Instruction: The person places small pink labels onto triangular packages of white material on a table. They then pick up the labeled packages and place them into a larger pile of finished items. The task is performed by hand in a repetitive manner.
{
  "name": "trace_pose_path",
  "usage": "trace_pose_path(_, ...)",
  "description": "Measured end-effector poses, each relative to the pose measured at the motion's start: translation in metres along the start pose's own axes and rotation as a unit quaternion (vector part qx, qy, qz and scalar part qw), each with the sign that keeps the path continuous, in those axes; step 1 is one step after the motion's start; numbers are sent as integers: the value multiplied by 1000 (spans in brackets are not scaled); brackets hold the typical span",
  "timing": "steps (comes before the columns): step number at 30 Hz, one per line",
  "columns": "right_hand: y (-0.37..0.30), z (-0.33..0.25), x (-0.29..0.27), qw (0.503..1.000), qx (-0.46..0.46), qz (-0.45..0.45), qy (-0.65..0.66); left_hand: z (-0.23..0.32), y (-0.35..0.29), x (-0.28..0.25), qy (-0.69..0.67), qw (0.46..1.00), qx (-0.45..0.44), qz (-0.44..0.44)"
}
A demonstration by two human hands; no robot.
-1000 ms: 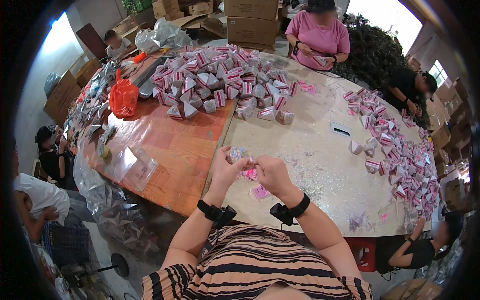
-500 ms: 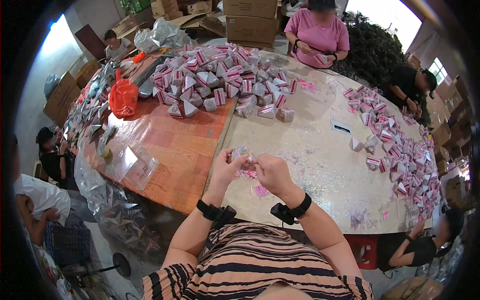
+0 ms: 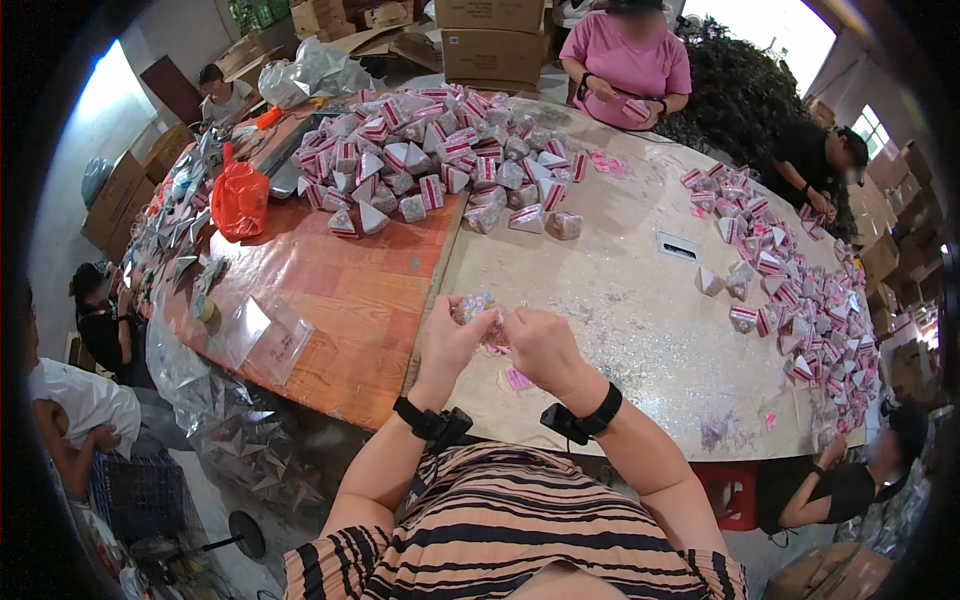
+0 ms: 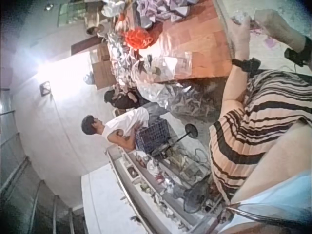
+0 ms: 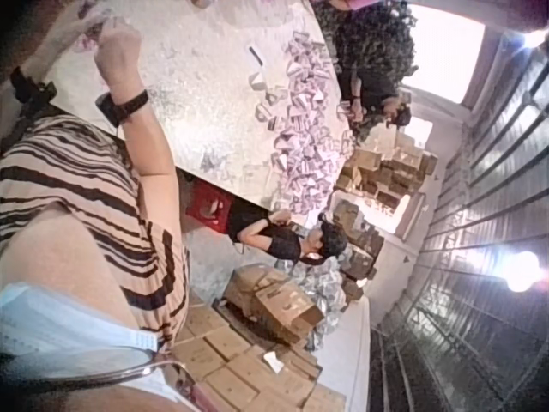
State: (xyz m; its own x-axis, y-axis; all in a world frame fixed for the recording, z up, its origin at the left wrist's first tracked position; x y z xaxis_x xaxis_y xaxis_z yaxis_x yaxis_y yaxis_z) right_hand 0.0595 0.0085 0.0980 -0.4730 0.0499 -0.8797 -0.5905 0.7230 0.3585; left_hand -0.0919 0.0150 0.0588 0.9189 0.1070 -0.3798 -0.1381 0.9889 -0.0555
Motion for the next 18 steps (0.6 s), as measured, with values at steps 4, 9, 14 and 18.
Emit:
trace_pose_path(4, -3, 3, 4, 998, 17, 45, 43, -2, -2, 0, 69, 997, 21, 34)
trace_pose_path(9, -5, 2, -4, 991, 57, 62, 99, -14, 3, 5, 11, 999, 28, 26)
trace_pose_path(14, -7, 6, -1, 990, 66, 66, 106, -23, 8, 11, -54, 998, 38, 20)
trace_pose_path(18, -7, 5, -4, 989, 72, 66, 111, -28, 9, 12, -58, 997, 40, 22)
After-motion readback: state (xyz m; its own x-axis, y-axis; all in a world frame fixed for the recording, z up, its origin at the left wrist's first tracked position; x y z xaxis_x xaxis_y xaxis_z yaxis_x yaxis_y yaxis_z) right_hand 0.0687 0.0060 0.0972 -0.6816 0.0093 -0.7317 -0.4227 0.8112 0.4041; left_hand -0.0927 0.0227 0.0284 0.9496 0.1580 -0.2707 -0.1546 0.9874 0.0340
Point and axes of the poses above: each hand's wrist, its own y-axis towards the middle knuckle, its own x-axis out of the palm, z = x × y, the point moved 3 cm from there along y, towards the middle knuckle, and after that the axes turned 7 degrees about -z, right-handed, at the moved point
